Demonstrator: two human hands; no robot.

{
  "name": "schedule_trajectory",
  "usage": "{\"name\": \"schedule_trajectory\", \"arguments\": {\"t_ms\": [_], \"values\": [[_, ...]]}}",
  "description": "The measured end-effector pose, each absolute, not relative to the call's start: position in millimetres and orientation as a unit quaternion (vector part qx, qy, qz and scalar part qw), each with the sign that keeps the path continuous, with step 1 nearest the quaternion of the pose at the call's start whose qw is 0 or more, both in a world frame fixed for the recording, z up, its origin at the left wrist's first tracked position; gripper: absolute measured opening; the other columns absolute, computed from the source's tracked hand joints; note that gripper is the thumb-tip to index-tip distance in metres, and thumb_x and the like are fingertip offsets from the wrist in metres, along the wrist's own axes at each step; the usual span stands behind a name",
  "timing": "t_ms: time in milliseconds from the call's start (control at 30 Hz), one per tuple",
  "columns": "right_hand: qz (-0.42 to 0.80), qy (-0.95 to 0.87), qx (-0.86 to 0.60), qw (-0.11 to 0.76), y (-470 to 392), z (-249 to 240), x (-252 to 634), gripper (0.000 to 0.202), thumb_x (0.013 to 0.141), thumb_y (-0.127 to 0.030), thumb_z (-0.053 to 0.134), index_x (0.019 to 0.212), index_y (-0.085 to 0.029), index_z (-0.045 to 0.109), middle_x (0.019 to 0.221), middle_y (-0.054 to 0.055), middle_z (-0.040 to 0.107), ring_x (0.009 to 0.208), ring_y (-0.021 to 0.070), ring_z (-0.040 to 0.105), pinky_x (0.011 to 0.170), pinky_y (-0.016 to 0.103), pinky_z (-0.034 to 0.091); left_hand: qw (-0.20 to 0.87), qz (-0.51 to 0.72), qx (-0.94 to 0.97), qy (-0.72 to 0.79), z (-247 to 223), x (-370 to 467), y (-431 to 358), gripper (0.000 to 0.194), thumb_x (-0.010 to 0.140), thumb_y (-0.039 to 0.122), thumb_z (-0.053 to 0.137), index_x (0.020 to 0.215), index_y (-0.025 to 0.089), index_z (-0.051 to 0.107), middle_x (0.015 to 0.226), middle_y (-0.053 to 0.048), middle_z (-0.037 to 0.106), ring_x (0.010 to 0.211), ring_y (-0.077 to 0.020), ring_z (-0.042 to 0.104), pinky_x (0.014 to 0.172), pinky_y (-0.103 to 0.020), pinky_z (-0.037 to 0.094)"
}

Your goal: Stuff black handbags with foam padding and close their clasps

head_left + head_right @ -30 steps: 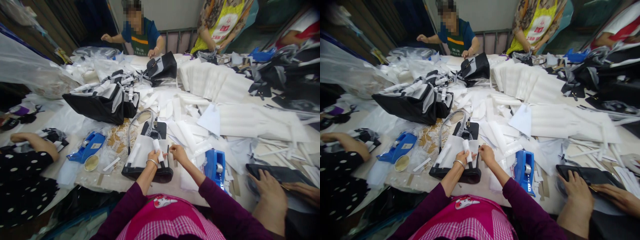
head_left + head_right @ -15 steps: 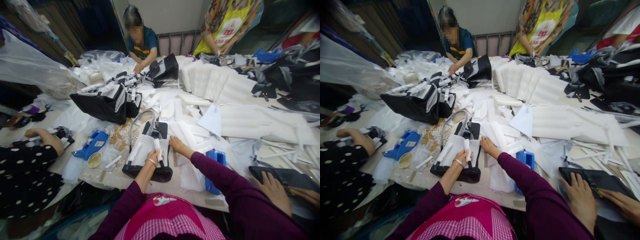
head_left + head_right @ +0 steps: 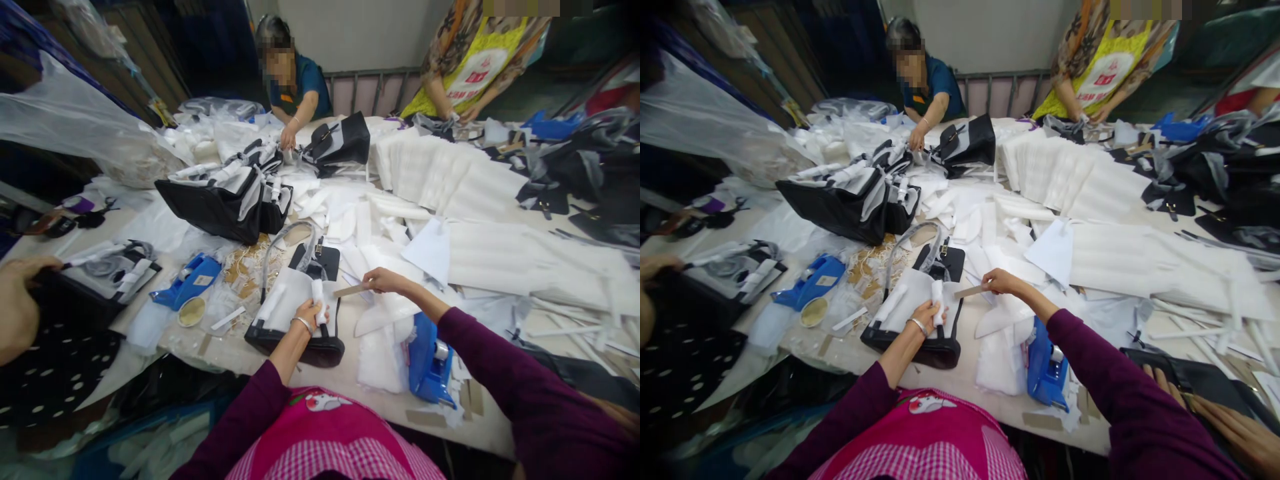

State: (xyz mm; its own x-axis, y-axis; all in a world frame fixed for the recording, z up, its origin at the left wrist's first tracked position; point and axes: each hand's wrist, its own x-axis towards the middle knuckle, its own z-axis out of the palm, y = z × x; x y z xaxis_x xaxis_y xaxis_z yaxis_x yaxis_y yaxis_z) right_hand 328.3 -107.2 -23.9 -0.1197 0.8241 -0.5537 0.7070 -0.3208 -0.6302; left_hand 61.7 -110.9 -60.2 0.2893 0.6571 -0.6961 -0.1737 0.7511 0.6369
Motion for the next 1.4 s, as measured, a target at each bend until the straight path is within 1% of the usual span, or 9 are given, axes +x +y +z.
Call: {"name": "schedule_trajectory", "arguments": {"t_ms": [100,233,467,633,800,1100,1200,1300,1400], "values": [[0.635,-0.360,-0.659,0.180,-118.1,-33.7,330.4,0.011,0.075,-0.022,0.058,0.067,-0.015,0.057,0.038,-0.007,0.036,0.035,0.0046,0.024,0.038,0.021,0.015,0.766,0.265,0.214,0.545,-58.5,62.3,-109.7,0.025,0.076,0.017,0.066,0.095,0.015,0.049,0.066,-0.002,0.061,0.044,-0.0114,0.054,0.046,-0.025,0.045],[0.717,-0.188,-0.650,0.169,-127.2,-56.6,314.8,0.021,0.072,-0.018,0.062,0.060,-0.016,0.046,0.038,-0.010,0.030,0.035,0.0020,0.018,0.035,0.017,0.011,0.751,0.271,0.189,0.571,-61.2,63.2,-108.3,0.042,0.075,0.018,0.070,0.107,0.017,0.042,0.066,0.000,0.061,0.043,-0.0126,0.055,0.046,-0.026,0.046],[0.796,-0.123,-0.583,0.109,-125.2,-81.0,304.7,0.026,0.085,-0.015,0.047,0.061,-0.019,0.036,0.041,-0.011,0.024,0.035,0.0022,0.013,0.034,0.016,0.013,0.758,0.283,0.198,0.553,-66.0,62.8,-109.8,0.028,0.072,0.020,0.071,0.089,0.014,0.050,0.064,-0.003,0.062,0.044,-0.0129,0.055,0.044,-0.026,0.044],[0.831,-0.120,-0.534,0.099,-122.4,-94.5,286.1,0.025,0.086,-0.017,0.046,0.064,-0.020,0.034,0.043,-0.013,0.019,0.035,0.0029,0.011,0.034,0.015,0.014,0.779,0.277,0.202,0.525,-63.7,61.5,-110.6,0.021,0.070,0.024,0.073,0.070,0.009,0.057,0.062,-0.006,0.062,0.046,-0.0121,0.054,0.047,-0.026,0.045],[0.840,-0.162,-0.502,0.128,-111.4,-102.6,261.8,0.026,0.083,-0.019,0.045,0.062,-0.020,0.031,0.042,-0.012,0.021,0.035,0.0025,0.010,0.034,0.014,0.011,0.776,0.269,0.203,0.534,-63.3,61.8,-110.5,0.024,0.067,0.025,0.076,0.070,0.009,0.058,0.061,-0.006,0.062,0.047,-0.0128,0.055,0.044,-0.025,0.042],[0.775,-0.292,-0.516,0.218,-98.9,-90.4,249.3,0.019,0.069,-0.029,0.064,0.068,-0.015,0.050,0.038,-0.010,0.037,0.033,0.0016,0.021,0.035,0.016,0.011,0.766,0.272,0.241,0.530,-62.9,60.3,-113.3,0.027,0.073,0.029,0.072,0.085,0.008,0.059,0.066,-0.009,0.065,0.053,-0.0163,0.059,0.046,-0.025,0.044],[0.717,-0.384,-0.531,0.239,-106.5,-79.6,259.6,0.022,0.068,-0.030,0.064,0.082,-0.015,0.055,0.044,-0.007,0.048,0.034,0.0047,0.035,0.036,0.017,0.022,0.766,0.279,0.241,0.526,-62.9,61.3,-113.6,0.032,0.073,0.034,0.071,0.085,0.007,0.060,0.063,-0.010,0.065,0.052,-0.0168,0.059,0.043,-0.025,0.041],[0.666,-0.495,-0.489,0.267,-113.7,-72.5,269.8,0.042,0.064,-0.021,0.066,0.104,-0.018,0.051,0.070,-0.002,0.063,0.059,0.0119,0.060,0.056,0.022,0.045,0.763,0.281,0.250,0.526,-62.8,62.7,-113.5,0.036,0.071,0.039,0.071,0.084,0.007,0.060,0.059,-0.008,0.063,0.047,-0.0160,0.057,0.039,-0.024,0.037],[0.565,-0.609,-0.485,0.273,-115.9,-70.2,272.3,0.039,0.068,-0.014,0.061,0.106,-0.021,0.054,0.086,0.000,0.064,0.080,0.0152,0.063,0.076,0.029,0.047,0.756,0.275,0.258,0.535,-62.7,63.9,-113.1,0.037,0.070,0.040,0.071,0.085,0.008,0.059,0.056,-0.005,0.061,0.048,-0.0161,0.057,0.039,-0.023,0.037]]}}
